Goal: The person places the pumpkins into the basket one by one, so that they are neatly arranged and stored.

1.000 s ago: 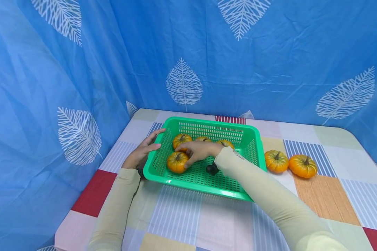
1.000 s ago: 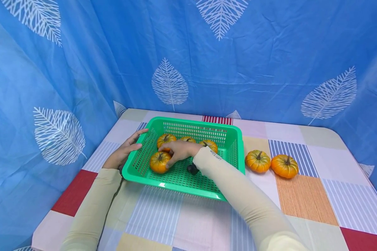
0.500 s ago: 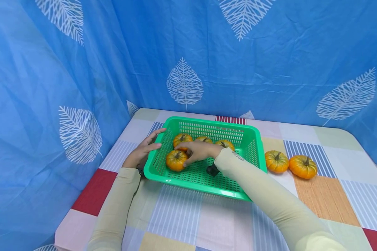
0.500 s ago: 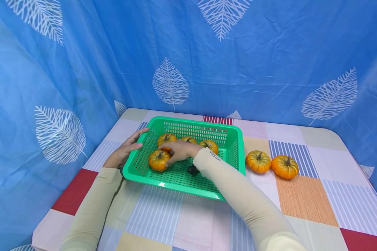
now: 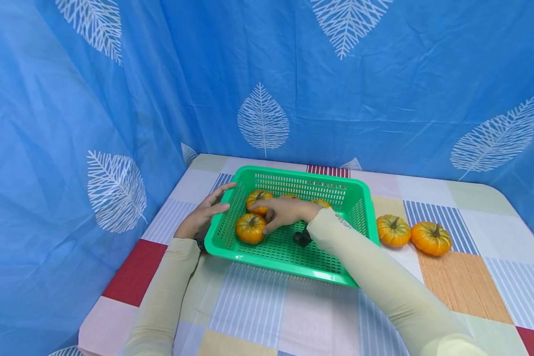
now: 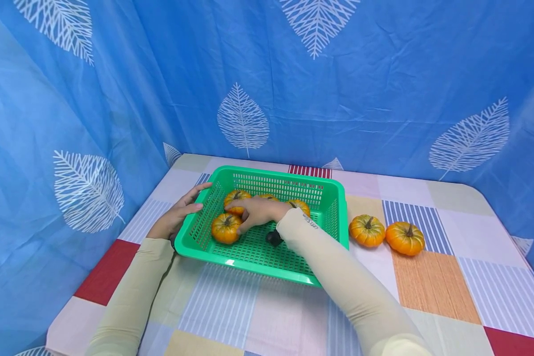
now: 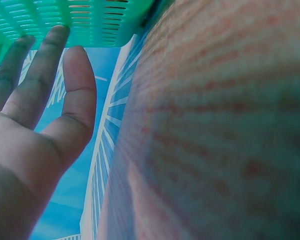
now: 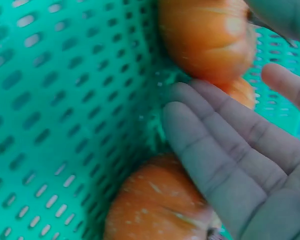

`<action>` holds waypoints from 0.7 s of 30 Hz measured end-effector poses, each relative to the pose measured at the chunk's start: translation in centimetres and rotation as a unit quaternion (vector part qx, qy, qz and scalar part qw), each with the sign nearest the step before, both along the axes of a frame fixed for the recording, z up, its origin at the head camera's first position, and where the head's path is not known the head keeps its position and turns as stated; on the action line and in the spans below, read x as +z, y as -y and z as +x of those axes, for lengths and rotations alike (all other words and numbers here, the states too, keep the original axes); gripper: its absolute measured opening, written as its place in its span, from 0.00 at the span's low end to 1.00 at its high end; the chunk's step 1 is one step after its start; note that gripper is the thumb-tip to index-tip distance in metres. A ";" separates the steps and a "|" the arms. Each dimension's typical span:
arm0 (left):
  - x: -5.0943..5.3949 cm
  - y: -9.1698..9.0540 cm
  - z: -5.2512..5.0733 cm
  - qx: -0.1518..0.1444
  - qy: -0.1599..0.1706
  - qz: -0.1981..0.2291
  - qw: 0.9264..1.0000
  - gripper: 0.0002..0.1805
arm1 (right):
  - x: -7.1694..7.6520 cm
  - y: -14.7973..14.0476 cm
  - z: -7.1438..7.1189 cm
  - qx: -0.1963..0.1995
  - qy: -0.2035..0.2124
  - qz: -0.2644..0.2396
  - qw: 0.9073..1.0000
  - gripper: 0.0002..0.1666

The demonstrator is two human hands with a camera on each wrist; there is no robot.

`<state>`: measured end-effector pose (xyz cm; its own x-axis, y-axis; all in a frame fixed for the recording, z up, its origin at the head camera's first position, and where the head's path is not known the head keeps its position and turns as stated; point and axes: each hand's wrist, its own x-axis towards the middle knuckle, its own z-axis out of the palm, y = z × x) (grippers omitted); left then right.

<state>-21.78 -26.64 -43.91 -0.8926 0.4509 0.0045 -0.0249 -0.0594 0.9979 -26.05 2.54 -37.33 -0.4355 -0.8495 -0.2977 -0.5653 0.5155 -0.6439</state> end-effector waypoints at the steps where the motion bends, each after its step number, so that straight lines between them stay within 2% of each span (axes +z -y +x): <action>1: 0.0 0.0 0.0 0.001 0.000 -0.003 1.000 0.43 | 0.2 -0.1 0.0 -0.002 0.000 -0.001 1.000 0.43; 5: -0.1 0.1 -0.2 0.005 -0.006 -0.015 1.000 0.43 | 0.7 -0.5 -0.1 -0.008 0.005 -0.011 1.000 0.38; 12: 0.0 0.0 -0.2 0.002 0.003 -0.012 1.000 0.44 | 1.7 -1.1 -0.3 -0.002 0.042 -0.052 0.998 0.34; 21: 0.1 0.0 -0.2 0.009 0.006 -0.021 1.000 0.44 | 3.2 -1.7 -0.5 -0.015 0.092 -0.132 0.987 0.34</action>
<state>-21.96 -26.65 -43.77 -0.9004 0.4344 -0.0252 -0.0369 -0.0184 0.9992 -26.55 4.25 -34.16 -0.4213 -0.8953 -0.1445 -0.4135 0.3315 -0.8480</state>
